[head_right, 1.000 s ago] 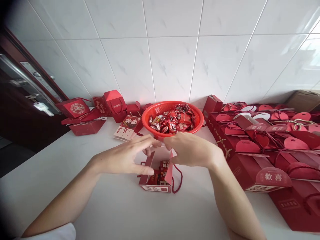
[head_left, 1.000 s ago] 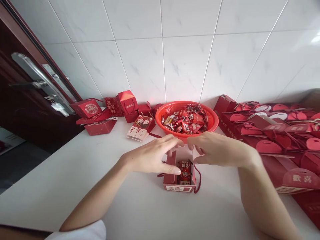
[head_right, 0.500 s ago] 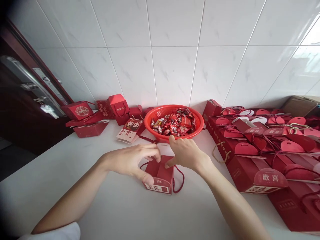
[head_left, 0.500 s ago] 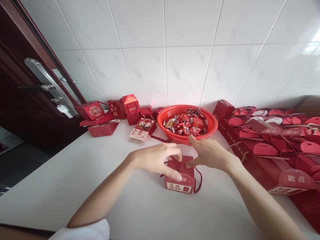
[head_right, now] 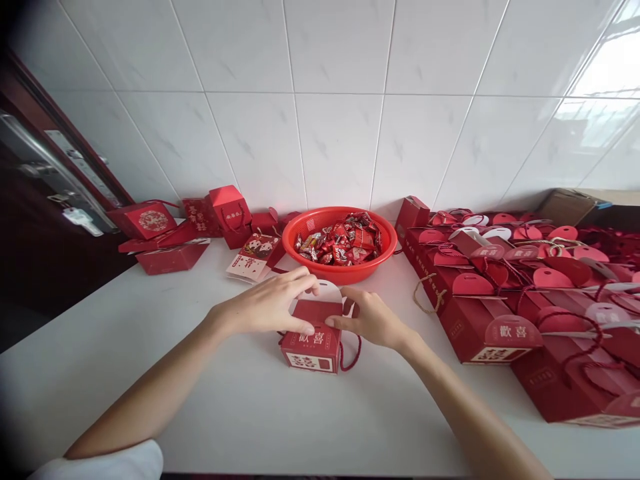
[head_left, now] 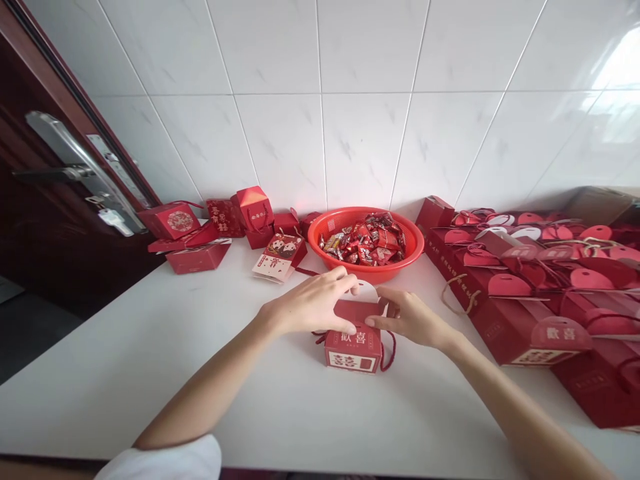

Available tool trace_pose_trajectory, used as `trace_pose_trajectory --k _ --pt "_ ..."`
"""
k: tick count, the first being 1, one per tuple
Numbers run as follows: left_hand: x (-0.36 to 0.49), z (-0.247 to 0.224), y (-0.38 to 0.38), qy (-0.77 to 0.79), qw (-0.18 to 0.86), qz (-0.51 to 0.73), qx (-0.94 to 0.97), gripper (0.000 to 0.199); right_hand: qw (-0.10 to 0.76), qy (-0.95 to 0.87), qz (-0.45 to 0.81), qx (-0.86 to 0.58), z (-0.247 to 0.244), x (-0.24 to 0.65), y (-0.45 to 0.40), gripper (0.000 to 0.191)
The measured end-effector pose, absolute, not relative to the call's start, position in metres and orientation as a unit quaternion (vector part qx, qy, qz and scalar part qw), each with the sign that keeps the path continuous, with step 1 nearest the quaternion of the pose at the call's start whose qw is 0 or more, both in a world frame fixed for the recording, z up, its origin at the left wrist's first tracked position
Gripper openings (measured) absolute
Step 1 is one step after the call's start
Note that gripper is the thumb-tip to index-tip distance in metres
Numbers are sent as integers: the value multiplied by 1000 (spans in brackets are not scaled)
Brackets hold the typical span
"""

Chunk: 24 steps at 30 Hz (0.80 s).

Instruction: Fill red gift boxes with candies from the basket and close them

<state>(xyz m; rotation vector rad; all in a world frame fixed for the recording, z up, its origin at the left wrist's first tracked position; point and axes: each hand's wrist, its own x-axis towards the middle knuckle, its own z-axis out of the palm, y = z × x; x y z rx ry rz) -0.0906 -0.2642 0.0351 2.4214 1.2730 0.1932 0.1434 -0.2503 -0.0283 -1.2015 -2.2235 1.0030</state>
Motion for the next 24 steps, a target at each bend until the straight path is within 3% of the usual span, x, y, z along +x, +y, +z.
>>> trace_pose_trajectory --k 7,12,17,21,24 --pt "-88 31 -265 468 152 103 864 80 289 -761 394 -427 -44 145 -257 45" --pt "-87 31 -263 468 146 90 867 55 313 -748 422 -405 -46 150 -251 52" --pt "-88 30 -263 447 182 56 874 21 231 -758 447 -415 -52 159 -245 66" --pt "-90 29 -263 452 214 36 865 23 183 -742 508 -396 -51 163 -245 66" --pt "-91 28 -265 465 237 30 852 24 171 -703 582 -370 -46 167 -244 55"
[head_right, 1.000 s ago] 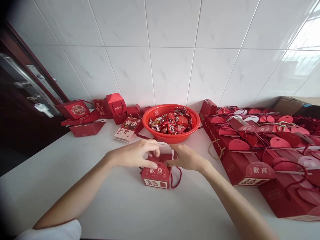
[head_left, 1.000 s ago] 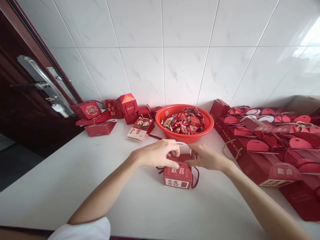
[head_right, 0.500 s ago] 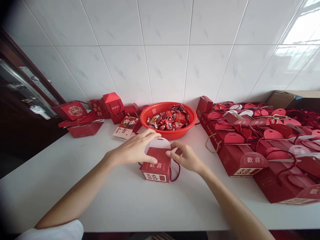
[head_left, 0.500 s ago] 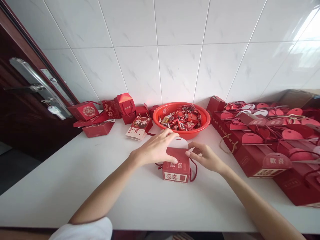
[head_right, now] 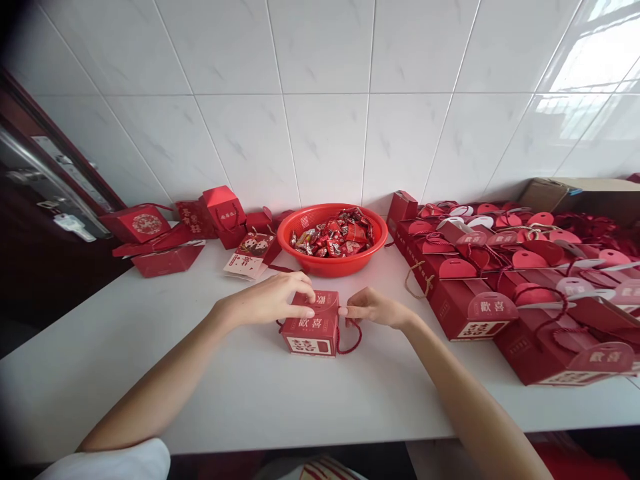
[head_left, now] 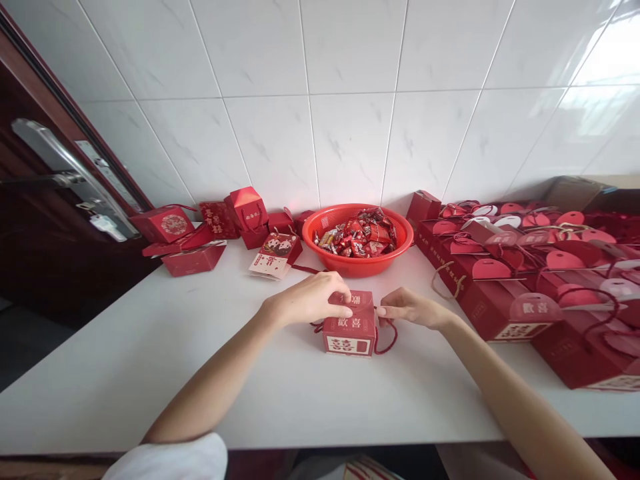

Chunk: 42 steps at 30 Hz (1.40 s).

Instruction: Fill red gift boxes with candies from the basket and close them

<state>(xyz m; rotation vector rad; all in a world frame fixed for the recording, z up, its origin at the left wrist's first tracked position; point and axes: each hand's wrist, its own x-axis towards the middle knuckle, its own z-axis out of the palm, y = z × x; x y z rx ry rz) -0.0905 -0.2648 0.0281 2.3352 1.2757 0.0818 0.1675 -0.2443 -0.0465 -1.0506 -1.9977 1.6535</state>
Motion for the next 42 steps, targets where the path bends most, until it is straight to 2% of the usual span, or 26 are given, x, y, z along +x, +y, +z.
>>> trace_pose_trajectory --k 4,7,9,12,17,22,26,29,32,37,42 --pt "-85 27 -269 479 239 29 844 20 244 -642 658 -308 -36 173 -245 43" --pt "-76 18 -269 475 224 66 848 22 348 -611 656 -275 -30 169 -249 38" --pt "-70 10 -266 478 207 97 848 27 388 -610 630 -285 -28 163 -252 35" --pt "-65 -2 -260 477 185 139 848 35 388 -636 580 -329 -30 153 -254 37" --pt "-70 1 -253 460 204 162 849 34 386 -638 566 -352 -38 149 -251 38" --pt "-90 25 -250 437 319 160 826 35 379 -631 573 -361 -41 151 -251 37" --pt "-104 45 -254 383 448 309 746 37 379 -641 564 -357 -40 150 -252 36" --pt "-104 51 -259 327 501 392 699 32 370 -659 547 -359 -36 153 -252 35" --pt "-97 49 -262 316 517 390 693 33 363 -684 519 -362 -24 156 -252 35" --pt "-88 45 -265 316 511 351 719 49 414 -675 499 -352 15 147 -257 35" --pt "-88 44 -272 294 503 326 744 70 370 -737 440 -355 35 123 -262 40"
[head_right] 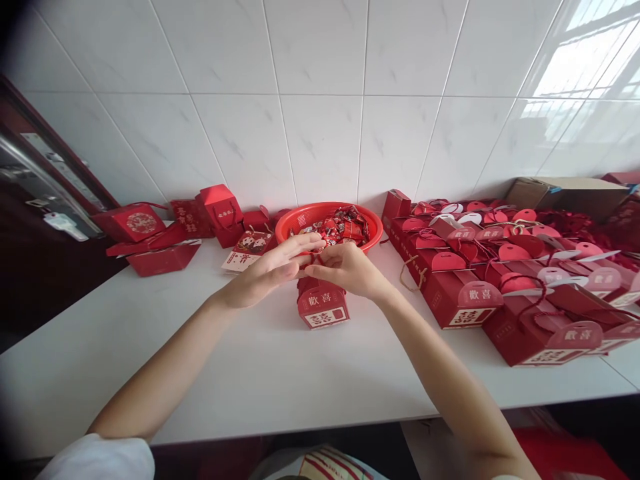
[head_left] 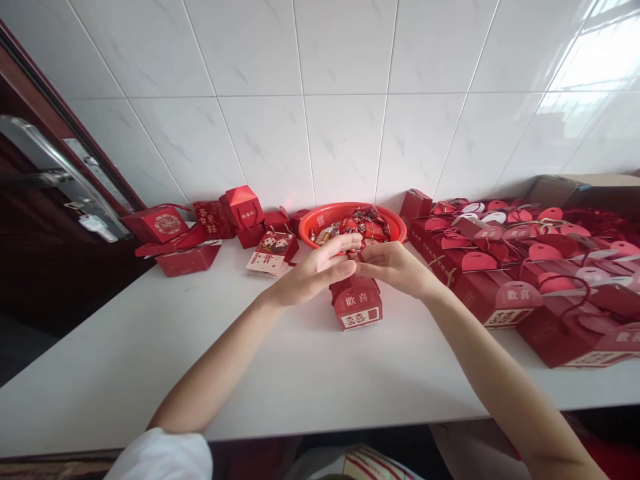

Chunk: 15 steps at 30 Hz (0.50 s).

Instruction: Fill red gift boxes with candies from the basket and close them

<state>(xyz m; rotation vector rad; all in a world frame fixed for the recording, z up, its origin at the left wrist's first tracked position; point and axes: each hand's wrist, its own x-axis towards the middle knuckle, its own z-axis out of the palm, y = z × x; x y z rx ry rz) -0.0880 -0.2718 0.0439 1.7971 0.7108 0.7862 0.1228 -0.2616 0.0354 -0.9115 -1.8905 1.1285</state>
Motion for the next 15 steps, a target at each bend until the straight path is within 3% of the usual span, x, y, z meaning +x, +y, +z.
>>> trace_pose_trajectory --k 9,15 --pt "-85 42 -277 267 492 351 751 69 411 -719 344 -442 20 99 -254 24" --pt "-75 26 -271 424 286 365 778 85 478 -651 387 -445 24 101 -256 26"
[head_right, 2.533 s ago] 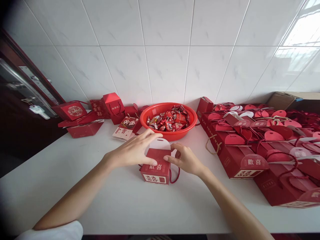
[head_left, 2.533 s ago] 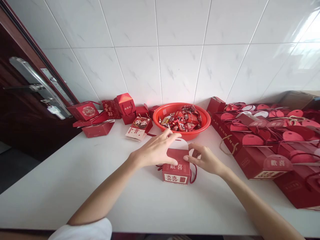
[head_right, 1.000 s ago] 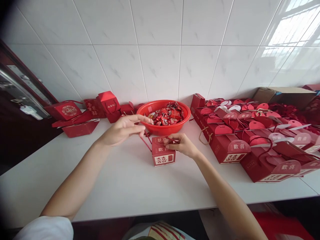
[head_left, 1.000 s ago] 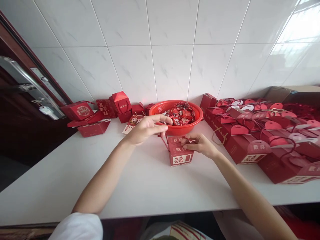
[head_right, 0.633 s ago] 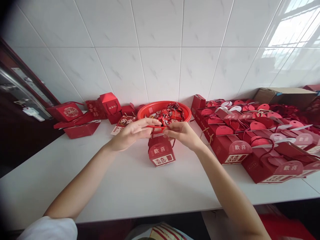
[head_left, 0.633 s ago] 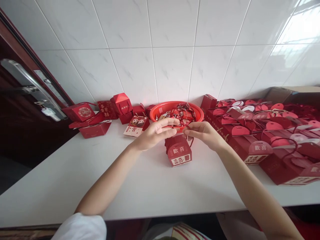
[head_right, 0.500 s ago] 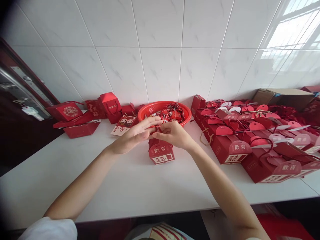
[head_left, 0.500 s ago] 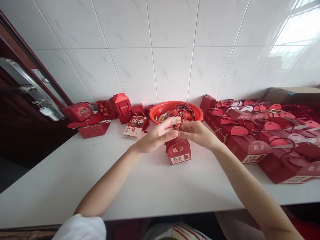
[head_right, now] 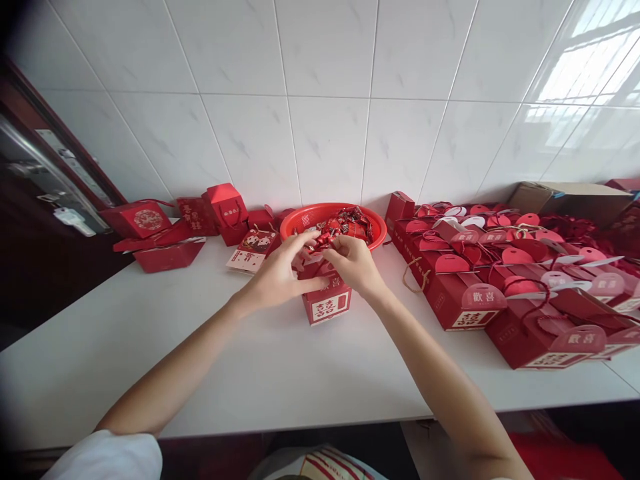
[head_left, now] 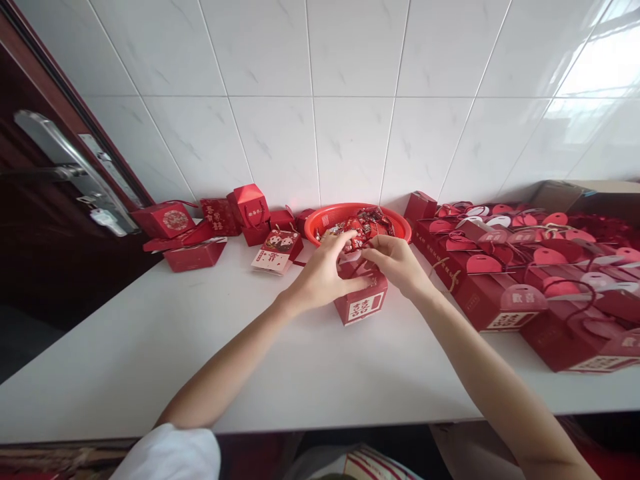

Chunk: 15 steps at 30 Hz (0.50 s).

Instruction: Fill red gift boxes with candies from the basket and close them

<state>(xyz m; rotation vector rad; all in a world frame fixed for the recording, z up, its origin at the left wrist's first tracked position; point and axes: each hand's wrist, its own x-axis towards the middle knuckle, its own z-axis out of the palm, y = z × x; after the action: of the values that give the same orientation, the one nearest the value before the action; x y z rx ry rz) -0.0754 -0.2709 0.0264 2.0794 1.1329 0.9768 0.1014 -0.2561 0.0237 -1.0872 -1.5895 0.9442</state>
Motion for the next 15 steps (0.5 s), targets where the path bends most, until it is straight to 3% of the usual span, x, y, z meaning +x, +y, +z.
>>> trace_pose_trajectory --k 2,7,12,15 --pt "-70 18 -269 466 229 337 785 82 489 -626 424 -435 24 104 -258 27" --pt "-55 -2 -265 472 216 278 809 29 455 -609 515 -395 21 111 -261 24" --pt "-44 -24 -260 485 201 292 799 34 429 -660 416 -455 15 123 -256 26" --pt "-39 -37 -253 475 290 328 763 34 397 -701 269 -527 11 128 -253 28"
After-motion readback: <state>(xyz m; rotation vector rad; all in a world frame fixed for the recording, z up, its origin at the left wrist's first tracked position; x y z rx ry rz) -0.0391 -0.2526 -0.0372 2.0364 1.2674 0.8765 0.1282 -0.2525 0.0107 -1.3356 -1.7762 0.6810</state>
